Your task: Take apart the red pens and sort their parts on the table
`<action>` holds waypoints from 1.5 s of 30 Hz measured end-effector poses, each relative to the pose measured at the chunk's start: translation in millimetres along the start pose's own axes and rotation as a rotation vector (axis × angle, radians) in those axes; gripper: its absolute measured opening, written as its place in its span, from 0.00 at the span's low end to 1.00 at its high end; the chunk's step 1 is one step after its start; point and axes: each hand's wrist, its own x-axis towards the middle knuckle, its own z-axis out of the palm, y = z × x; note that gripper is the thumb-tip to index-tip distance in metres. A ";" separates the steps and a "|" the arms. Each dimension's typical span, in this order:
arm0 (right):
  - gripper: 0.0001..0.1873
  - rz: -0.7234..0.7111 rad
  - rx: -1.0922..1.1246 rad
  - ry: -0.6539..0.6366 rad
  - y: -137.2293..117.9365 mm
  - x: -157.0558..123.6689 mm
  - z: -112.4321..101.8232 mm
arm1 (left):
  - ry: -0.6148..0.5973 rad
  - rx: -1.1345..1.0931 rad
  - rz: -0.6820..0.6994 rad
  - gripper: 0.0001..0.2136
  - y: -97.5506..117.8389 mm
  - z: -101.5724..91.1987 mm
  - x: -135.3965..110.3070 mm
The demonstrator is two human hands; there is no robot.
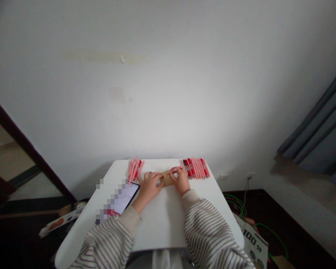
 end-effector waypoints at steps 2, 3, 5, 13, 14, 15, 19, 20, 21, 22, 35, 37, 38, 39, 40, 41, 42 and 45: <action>0.11 0.005 -0.001 -0.011 0.1 0.4 0.5 | 0.002 -0.002 -0.003 0.15 -0.1 -0.8 -0.1; 0.11 0.009 -0.001 -0.015 0.4 0.6 0.8 | 0.007 -0.008 -0.002 0.14 -0.3 -1.0 -0.1; 0.11 0.024 -0.005 -0.011 1.3 0.6 1.4 | 0.018 -0.024 -0.003 0.13 -0.9 -1.0 -0.3; 0.11 0.059 -0.015 0.015 1.9 -0.4 3.0 | 0.040 -0.032 -0.003 0.12 -1.8 1.4 0.0; 0.11 0.061 -0.014 0.017 1.7 -0.3 3.1 | 0.043 -0.033 -0.001 0.12 -1.8 1.5 0.1; 0.11 0.063 -0.013 0.019 1.4 -0.2 3.2 | 0.045 -0.034 0.001 0.12 -1.8 1.6 0.1; 0.11 0.057 -0.006 0.017 0.6 0.1 3.3 | 0.038 -0.043 0.000 0.12 -2.3 2.0 0.0; 0.11 0.055 -0.004 0.012 0.4 0.2 3.3 | 0.035 -0.045 0.000 0.12 -2.5 2.2 0.0; 0.11 0.052 -0.002 0.008 0.2 0.3 3.3 | 0.033 -0.047 -0.001 0.12 -2.7 2.3 -0.1; 0.11 0.052 -0.001 0.006 0.0 0.3 3.3 | 0.030 -0.049 -0.001 0.12 -2.8 2.3 -0.1; 0.11 0.073 -0.038 0.007 0.6 0.0 3.8 | 0.031 -0.033 -0.015 0.12 -1.5 0.2 -0.5; 0.10 0.069 -0.042 0.001 1.3 0.2 4.0 | 0.025 -0.031 -0.020 0.12 -1.3 0.1 -0.4; 0.10 0.069 -0.046 -0.001 1.5 0.3 4.0 | 0.021 -0.030 -0.022 0.13 -1.2 0.0 -0.4; 0.09 0.069 -0.051 -0.002 1.6 0.3 4.0 | 0.018 -0.029 -0.024 0.13 -1.1 -0.1 -0.4; 0.09 0.071 -0.056 -0.003 1.5 0.2 4.0 | 0.015 -0.028 -0.026 0.13 -1.0 -0.1 -0.4; 0.08 0.074 -0.062 -0.001 1.2 0.1 3.9 | 0.014 -0.026 -0.026 0.13 -0.9 0.0 -0.4; 0.08 0.078 -0.071 0.001 0.9 -0.1 3.9 | 0.015 -0.023 -0.025 0.13 -0.9 0.0 -0.3; 0.08 0.088 -0.100 0.008 -0.5 -0.6 3.9 | 0.024 -0.024 -0.023 0.13 -1.1 0.0 -0.1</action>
